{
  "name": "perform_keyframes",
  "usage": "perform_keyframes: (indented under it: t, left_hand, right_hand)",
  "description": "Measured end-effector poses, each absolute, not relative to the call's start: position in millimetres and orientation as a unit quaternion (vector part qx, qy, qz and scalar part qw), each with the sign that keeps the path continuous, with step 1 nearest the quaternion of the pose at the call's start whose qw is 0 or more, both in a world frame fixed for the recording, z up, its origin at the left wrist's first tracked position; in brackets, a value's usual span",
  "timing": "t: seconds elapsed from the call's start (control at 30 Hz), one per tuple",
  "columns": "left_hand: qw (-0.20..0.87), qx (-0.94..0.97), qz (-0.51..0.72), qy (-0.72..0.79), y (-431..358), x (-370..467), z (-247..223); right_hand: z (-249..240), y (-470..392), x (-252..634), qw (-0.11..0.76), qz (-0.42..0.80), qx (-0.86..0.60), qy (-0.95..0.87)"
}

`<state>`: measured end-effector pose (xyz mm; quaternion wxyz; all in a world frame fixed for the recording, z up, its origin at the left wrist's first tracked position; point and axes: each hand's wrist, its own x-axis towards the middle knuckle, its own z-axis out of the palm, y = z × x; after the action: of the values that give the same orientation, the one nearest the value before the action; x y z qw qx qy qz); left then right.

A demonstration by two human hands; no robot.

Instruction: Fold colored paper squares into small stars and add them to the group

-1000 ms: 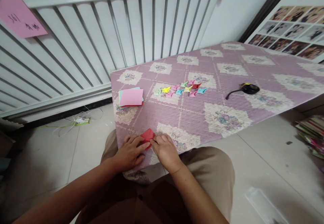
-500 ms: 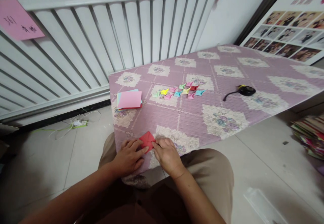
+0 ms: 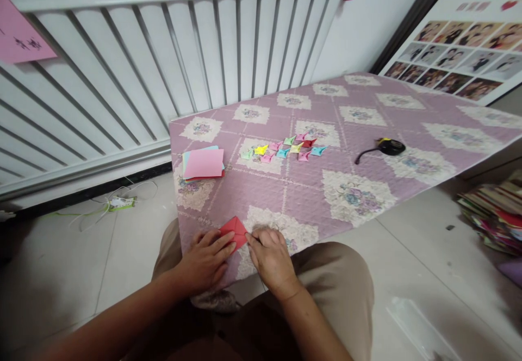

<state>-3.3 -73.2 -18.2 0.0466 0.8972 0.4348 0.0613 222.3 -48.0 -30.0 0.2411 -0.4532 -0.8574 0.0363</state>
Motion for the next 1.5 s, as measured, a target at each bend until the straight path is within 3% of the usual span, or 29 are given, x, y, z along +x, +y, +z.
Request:
perform_keyframes:
  t: [0.83, 1.2, 1.5]
  left_hand:
    - [0.030, 0.906, 0.056, 0.419, -71.8, -0.7, -19.8]
    - [0.091, 0.904, 0.039, 0.416, -62.0, -1.2, -6.9]
    - [0.076, 0.905, 0.049, 0.417, -62.7, -0.8, -3.8]
  right_hand:
    - [-41.0, -66.3, 197.0, 0.219, 0.070, -0.491, -0.840]
    - [-44.2, -75.7, 209.0, 0.236, 0.009, -0.516, -0.823]
    - [-44.7, -77.5, 208.2, 0.243, -0.018, -0.531, -0.812]
